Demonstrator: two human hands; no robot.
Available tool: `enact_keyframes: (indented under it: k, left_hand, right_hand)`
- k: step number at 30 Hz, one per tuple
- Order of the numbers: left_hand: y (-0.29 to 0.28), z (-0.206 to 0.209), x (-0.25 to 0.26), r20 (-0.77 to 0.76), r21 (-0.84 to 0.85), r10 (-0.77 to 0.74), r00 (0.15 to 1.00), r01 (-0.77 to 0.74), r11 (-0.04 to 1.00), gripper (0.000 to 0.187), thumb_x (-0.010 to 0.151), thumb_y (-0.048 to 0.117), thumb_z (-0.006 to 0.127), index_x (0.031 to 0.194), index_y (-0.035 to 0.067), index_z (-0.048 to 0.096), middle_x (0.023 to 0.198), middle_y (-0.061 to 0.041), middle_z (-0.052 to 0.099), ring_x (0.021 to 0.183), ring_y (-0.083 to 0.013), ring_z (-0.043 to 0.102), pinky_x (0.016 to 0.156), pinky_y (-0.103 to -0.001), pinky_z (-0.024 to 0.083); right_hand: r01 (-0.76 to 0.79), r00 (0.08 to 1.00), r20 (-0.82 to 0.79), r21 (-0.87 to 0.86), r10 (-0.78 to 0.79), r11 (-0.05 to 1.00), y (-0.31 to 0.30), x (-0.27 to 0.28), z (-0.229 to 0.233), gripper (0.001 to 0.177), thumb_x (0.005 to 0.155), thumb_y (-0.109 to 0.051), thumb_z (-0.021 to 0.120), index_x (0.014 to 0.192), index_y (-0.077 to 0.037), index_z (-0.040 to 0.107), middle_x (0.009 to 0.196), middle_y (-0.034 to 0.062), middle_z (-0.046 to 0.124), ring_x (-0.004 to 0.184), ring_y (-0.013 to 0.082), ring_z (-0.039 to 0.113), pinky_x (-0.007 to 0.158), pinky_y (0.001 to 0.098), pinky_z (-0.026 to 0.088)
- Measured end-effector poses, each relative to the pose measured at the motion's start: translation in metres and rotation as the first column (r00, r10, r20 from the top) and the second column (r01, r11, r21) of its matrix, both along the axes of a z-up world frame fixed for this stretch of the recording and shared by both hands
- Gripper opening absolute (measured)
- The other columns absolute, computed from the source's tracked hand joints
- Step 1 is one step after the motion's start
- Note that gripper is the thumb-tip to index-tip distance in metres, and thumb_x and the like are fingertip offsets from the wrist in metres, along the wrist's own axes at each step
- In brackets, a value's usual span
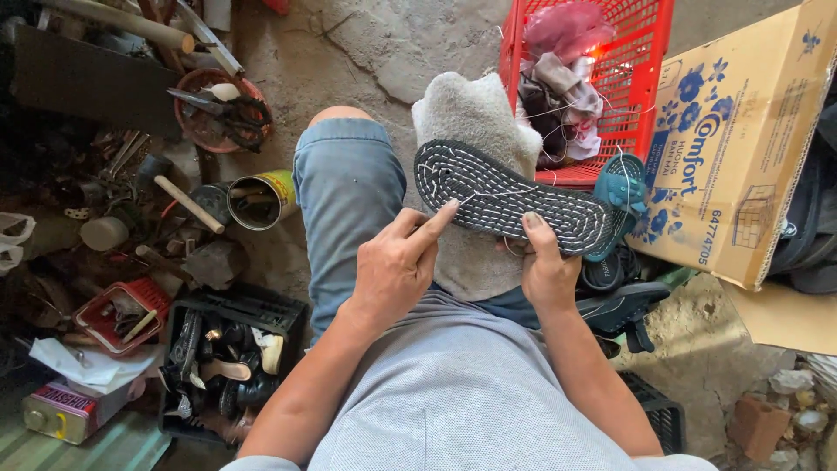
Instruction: Hand-stitching a replacement sole onto a shoe using a needle and thread in a workshop.
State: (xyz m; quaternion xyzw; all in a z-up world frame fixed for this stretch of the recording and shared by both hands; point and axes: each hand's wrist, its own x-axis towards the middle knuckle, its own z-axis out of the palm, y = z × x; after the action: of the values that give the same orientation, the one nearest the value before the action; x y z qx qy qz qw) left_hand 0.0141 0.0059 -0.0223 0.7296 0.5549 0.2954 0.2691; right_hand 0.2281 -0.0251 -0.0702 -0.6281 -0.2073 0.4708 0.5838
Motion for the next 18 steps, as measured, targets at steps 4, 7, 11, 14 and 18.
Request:
enact_keyframes:
  k: [4,7,11,14,18]
  left_hand:
    - [0.000,-0.002,0.002,0.052,-0.032,0.000,0.999,0.002,0.999,0.041,0.099,0.010,0.057,0.133,0.028,0.071,0.089,-0.002,0.066,0.074,-0.0272,0.072,0.061,-0.034,0.058]
    - [-0.001,-0.007,0.005,0.133,-0.110,0.008,0.991,0.006,0.994,0.044,0.100,0.008,0.056,0.136,0.029,0.069,0.085,-0.003,0.063,0.070,-0.0275,0.069,0.062,-0.036,0.057]
    - [0.007,0.000,0.009,0.324,-0.178,0.041,0.945,0.019,0.984,0.042,0.101,0.004,0.054,0.135,0.022,0.070,0.081,-0.008,0.065,0.064,-0.0274,0.067,0.059,-0.037,0.056]
    - [0.010,0.015,0.007,0.740,-0.169,0.102,0.664,0.038,0.985,0.042,0.100,-0.001,0.049,0.137,0.007,0.066,0.079,-0.008,0.067,0.059,-0.0128,0.056,0.053,-0.027,0.050]
    - [0.014,0.011,-0.002,0.786,-0.129,0.224,0.576,-0.201,0.971,0.043,0.101,0.012,0.060,0.141,-0.002,0.054,0.080,-0.012,0.065,0.055,-0.0135,0.055,0.047,-0.025,0.045]
  right_hand:
    - [-0.015,0.997,0.081,0.008,0.014,1.000,-0.003,0.007,-0.004,0.013,0.096,-0.005,0.069,0.105,0.004,0.068,0.085,0.0161,0.069,0.068,0.0251,0.074,0.052,0.0337,0.066]
    - [-0.046,0.982,0.186,0.014,0.043,0.999,-0.004,0.012,-0.007,0.015,0.096,-0.003,0.070,0.107,0.008,0.068,0.085,0.0155,0.068,0.070,0.0214,0.072,0.052,0.0336,0.064]
    - [-0.079,0.956,0.285,0.020,0.070,0.997,-0.001,0.012,-0.008,0.018,0.097,-0.002,0.071,0.108,0.011,0.068,0.085,0.0148,0.067,0.071,0.0178,0.070,0.051,0.0335,0.062]
    - [-0.053,0.987,0.152,0.052,0.044,0.997,0.001,0.007,0.001,0.009,0.094,-0.002,0.073,0.099,0.004,0.070,0.080,0.0143,0.069,0.068,0.0188,0.072,0.055,0.0283,0.064]
    - [-0.171,0.896,0.429,0.100,0.113,0.980,0.012,-0.002,0.030,0.012,0.091,0.008,0.076,0.084,0.012,0.068,0.070,0.0210,0.064,0.064,0.0167,0.057,0.053,0.0365,0.062]
